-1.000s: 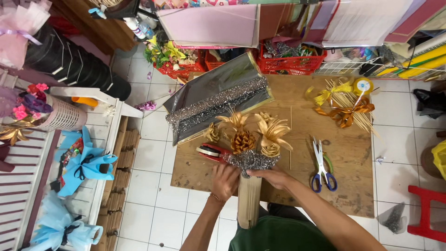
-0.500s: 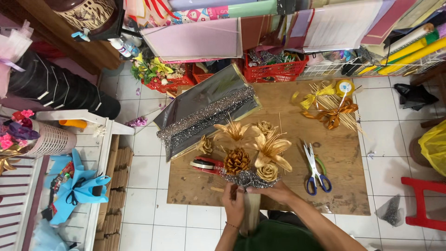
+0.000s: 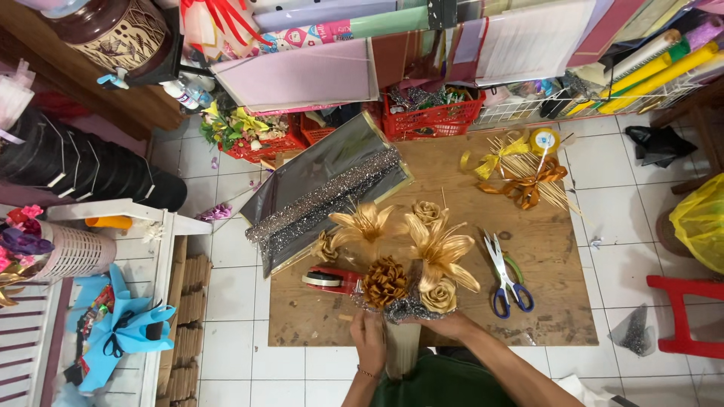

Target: The person assembles a bouquet of artificial gold flowers by cutting pieces of silver mesh with shears, wrapping the mesh around the flower stems, and securing it with tape.

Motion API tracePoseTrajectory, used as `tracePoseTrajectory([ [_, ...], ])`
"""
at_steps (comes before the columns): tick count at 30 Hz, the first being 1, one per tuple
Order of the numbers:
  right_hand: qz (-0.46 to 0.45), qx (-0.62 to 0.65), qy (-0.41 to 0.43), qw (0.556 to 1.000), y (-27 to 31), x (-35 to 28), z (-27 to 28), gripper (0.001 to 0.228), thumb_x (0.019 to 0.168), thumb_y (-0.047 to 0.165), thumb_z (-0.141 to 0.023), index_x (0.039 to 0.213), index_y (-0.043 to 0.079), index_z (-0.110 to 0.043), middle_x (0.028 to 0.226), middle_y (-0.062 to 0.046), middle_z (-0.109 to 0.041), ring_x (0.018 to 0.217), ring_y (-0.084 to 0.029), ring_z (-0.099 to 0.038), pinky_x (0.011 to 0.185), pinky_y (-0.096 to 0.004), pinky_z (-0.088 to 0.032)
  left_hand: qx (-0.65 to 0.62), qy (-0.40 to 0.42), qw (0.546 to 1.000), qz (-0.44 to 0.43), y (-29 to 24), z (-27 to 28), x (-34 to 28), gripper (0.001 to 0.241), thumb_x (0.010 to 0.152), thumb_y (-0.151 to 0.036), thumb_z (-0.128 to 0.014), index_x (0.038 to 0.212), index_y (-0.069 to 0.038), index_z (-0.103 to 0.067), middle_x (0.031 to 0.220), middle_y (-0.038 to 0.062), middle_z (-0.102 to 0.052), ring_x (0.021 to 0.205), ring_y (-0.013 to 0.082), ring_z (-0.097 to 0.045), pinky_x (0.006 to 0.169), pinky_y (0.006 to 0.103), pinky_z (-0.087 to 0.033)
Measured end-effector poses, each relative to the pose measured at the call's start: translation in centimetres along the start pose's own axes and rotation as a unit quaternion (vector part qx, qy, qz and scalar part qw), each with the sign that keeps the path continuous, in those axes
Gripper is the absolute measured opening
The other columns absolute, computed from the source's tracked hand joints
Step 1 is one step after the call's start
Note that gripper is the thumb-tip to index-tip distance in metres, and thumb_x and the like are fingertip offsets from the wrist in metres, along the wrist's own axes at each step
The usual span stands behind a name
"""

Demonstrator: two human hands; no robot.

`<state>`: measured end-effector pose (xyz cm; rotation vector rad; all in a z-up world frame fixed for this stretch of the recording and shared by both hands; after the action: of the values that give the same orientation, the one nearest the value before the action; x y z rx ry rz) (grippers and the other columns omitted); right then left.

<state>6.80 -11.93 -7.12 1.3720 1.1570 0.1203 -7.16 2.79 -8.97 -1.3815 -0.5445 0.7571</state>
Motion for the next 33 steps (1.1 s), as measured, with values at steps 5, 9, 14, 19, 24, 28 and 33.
tracePoseTrajectory([
  [5,-0.004,-0.007,-0.002,1.000,0.0,0.3,0.0,0.093,0.063,0.032,-0.095,0.144,0.013,-0.054,0.146,-0.010,-0.065,0.137,-0.026,-0.060,0.119,-0.040,-0.047,0.018,0.157,0.982,0.108,-8.7,-0.3,5.4,0.046,0.088,-0.022,-0.069,0.132,-0.005,-0.065,0.131,0.015,-0.072,0.124,0.0293,-0.069,0.105,0.0479,-0.058],
  [9,-0.011,-0.016,-0.002,1.000,-0.1,0.3,0.1,0.093,0.063,0.033,-0.095,0.144,0.013,-0.054,0.147,-0.009,-0.065,0.138,-0.026,-0.059,0.120,-0.039,-0.046,-0.013,0.251,0.967,-0.050,-8.7,-0.4,7.4,0.006,0.088,0.000,-0.076,0.090,-0.005,-0.076,0.092,0.008,-0.076,0.089,0.0185,-0.071,0.074,0.0339,-0.059],
  [14,-0.017,-0.022,-0.009,1.000,-0.5,0.4,0.8,0.094,0.062,0.034,-0.095,0.145,0.014,-0.054,0.147,-0.008,-0.064,0.138,-0.025,-0.059,0.120,-0.038,-0.045,0.037,0.181,0.980,-0.079,5.0,1.9,6.5,0.077,0.068,-0.009,-0.097,0.132,-0.001,-0.054,0.132,0.018,-0.061,0.128,0.0295,-0.058,0.108,0.0440,-0.049],
  [19,-0.025,-0.032,-0.010,0.999,-2.9,1.0,4.9,0.095,0.062,0.035,-0.095,0.145,0.015,-0.054,0.148,-0.007,-0.064,0.138,-0.024,-0.058,0.121,-0.038,-0.043,0.034,0.170,0.982,-0.068,3.3,0.8,5.5,0.074,0.069,-0.008,-0.094,0.132,-0.001,-0.055,0.130,0.018,-0.064,0.126,0.0293,-0.061,0.106,0.0435,-0.051],
  [24,-0.034,-0.040,-0.010,0.999,-2.2,0.5,2.3,0.095,0.062,0.036,-0.095,0.146,0.015,-0.054,0.149,-0.007,-0.063,0.139,-0.024,-0.058,0.121,-0.037,-0.042,0.032,0.152,0.987,-0.051,0.9,-0.2,4.8,0.069,0.072,-0.007,-0.089,0.132,0.000,-0.057,0.128,0.018,-0.067,0.123,0.0291,-0.064,0.104,0.0426,-0.055],
  [28,-0.039,-0.047,-0.010,0.998,-0.9,0.1,0.4,0.096,0.062,0.037,-0.095,0.146,0.016,-0.054,0.149,-0.006,-0.063,0.139,-0.023,-0.057,0.122,-0.036,-0.041,0.032,0.142,0.988,-0.043,-1.2,-0.5,4.9,0.067,0.073,-0.006,-0.087,0.132,0.001,-0.058,0.126,0.017,-0.069,0.122,0.0290,-0.066,0.103,0.0422,-0.056],
  [33,-0.046,-0.060,-0.006,0.997,-0.4,-0.2,-0.3,0.097,0.061,0.038,-0.095,0.146,0.016,-0.053,0.150,-0.005,-0.063,0.140,-0.023,-0.057,0.123,-0.036,-0.040,0.028,0.118,0.992,-0.028,-3.7,-0.7,5.0,0.062,0.075,-0.005,-0.083,0.133,0.001,-0.060,0.124,0.017,-0.073,0.119,0.0288,-0.069,0.100,0.0413,-0.060],
])
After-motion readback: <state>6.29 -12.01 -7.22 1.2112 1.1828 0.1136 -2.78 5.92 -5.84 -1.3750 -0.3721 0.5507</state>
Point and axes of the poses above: each hand's wrist, its own x-axis towards the middle knuckle, its own z-axis out of the back of the hand, y = z × x, the point moved 3 cm from there along x, towards the middle knuckle
